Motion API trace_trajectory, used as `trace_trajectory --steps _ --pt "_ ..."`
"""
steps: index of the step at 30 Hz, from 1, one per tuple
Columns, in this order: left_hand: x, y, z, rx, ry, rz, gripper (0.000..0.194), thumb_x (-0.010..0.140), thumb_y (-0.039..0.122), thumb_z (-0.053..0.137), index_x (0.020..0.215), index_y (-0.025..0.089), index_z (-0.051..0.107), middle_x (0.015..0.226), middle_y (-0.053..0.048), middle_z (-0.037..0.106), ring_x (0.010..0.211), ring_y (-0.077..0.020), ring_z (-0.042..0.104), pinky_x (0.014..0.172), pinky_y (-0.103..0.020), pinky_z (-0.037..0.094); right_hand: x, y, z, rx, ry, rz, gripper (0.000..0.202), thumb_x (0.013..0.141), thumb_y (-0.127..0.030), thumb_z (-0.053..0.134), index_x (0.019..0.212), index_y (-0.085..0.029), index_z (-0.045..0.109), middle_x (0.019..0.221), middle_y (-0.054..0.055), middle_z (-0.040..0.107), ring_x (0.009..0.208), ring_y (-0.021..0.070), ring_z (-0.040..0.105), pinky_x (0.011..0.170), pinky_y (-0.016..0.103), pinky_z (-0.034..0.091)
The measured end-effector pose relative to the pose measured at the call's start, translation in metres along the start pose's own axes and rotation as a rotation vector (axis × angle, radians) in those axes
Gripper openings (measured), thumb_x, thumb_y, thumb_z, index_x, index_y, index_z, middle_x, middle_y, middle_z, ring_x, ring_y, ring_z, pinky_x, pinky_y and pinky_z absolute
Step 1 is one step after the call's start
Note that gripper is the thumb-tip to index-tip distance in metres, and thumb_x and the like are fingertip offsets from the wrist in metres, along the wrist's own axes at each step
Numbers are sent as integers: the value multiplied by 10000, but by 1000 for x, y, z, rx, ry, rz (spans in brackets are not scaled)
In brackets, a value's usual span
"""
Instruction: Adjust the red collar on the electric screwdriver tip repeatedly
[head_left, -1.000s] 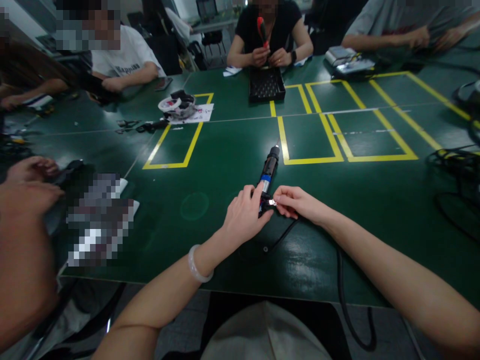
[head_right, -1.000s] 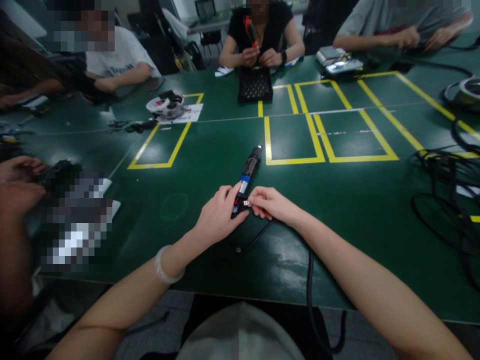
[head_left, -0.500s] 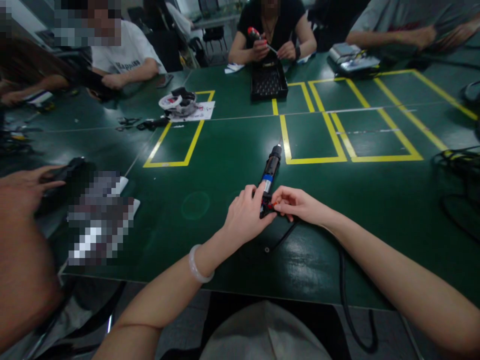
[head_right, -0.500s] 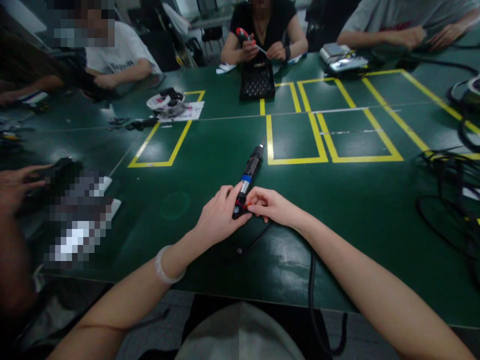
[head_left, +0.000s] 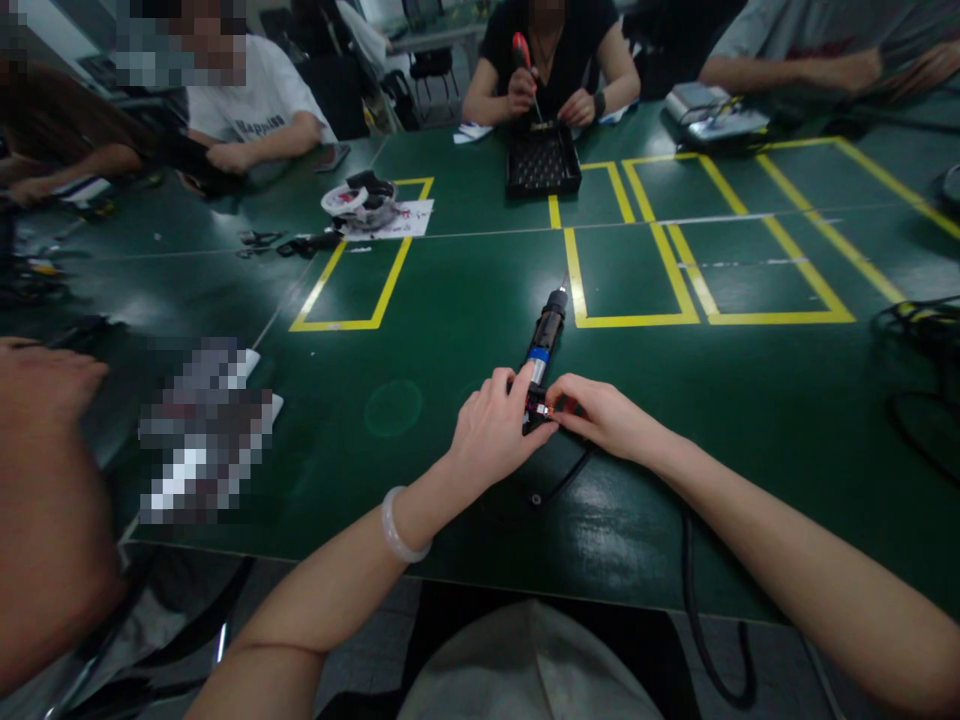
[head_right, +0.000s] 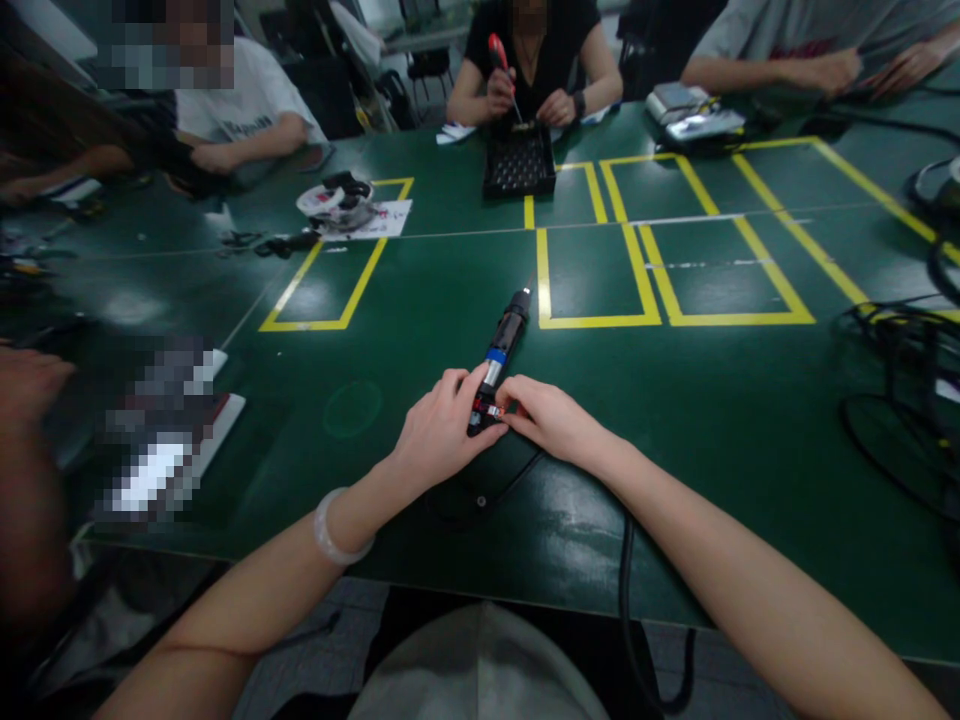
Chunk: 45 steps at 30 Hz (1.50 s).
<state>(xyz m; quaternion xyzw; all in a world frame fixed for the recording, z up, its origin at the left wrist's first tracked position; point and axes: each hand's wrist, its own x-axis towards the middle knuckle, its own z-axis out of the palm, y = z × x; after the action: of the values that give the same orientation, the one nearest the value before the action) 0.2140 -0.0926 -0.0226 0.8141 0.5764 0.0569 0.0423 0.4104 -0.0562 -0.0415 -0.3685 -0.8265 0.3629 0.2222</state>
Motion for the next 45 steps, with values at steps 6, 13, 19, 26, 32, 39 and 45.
trace_trajectory --steps 6,13,19,26,32,39,45 --pt "2 0 -1 9 2 -18 702 906 577 575 1482 253 339 1223 -87 518 1036 -236 608 793 -326 512 0 3 0 20 30 -42 73 878 -137 578 889 -207 560 885 41 592 791 182 584 724 293 454" --pt "1 5 0 31 17 -28 656 897 469 589 1464 233 359 1188 -83 525 1024 -240 595 783 -328 506 -1 6 -2 140 -2 24 97 848 -133 571 916 -194 605 851 31 640 721 151 600 651 267 461" --pt "1 8 -1 43 17 -35 621 891 414 563 1443 201 373 1178 -101 524 1037 -257 590 803 -353 516 -2 6 0 230 7 68 161 853 -165 568 997 -196 632 874 35 666 709 147 611 604 255 475" --pt "2 -4 -8 54 -14 -23 618 908 409 548 1463 216 359 1213 -103 516 1055 -250 594 808 -343 526 -3 17 -9 317 163 151 175 894 -316 599 1018 -191 611 772 9 619 606 130 571 531 253 461" --pt "1 -34 -16 91 -31 -87 650 909 426 545 1490 222 336 1251 -118 503 1049 -256 602 799 -344 537 -2 22 -18 383 246 191 207 904 -354 585 1000 -172 609 755 19 629 574 117 551 495 242 427" --pt "6 -96 -30 128 -66 -281 656 914 488 490 1502 241 336 1280 -147 502 1065 -328 619 810 -442 556 -2 23 -14 404 214 206 201 906 -344 579 1003 -170 605 765 22 634 586 117 563 486 234 432" --pt "19 -163 -37 168 -86 -458 729 899 545 468 1532 225 300 1370 -201 457 1184 -417 564 903 -540 513 -2 24 -13 415 190 221 197 894 -353 595 969 -171 615 756 24 644 587 118 566 487 231 426"
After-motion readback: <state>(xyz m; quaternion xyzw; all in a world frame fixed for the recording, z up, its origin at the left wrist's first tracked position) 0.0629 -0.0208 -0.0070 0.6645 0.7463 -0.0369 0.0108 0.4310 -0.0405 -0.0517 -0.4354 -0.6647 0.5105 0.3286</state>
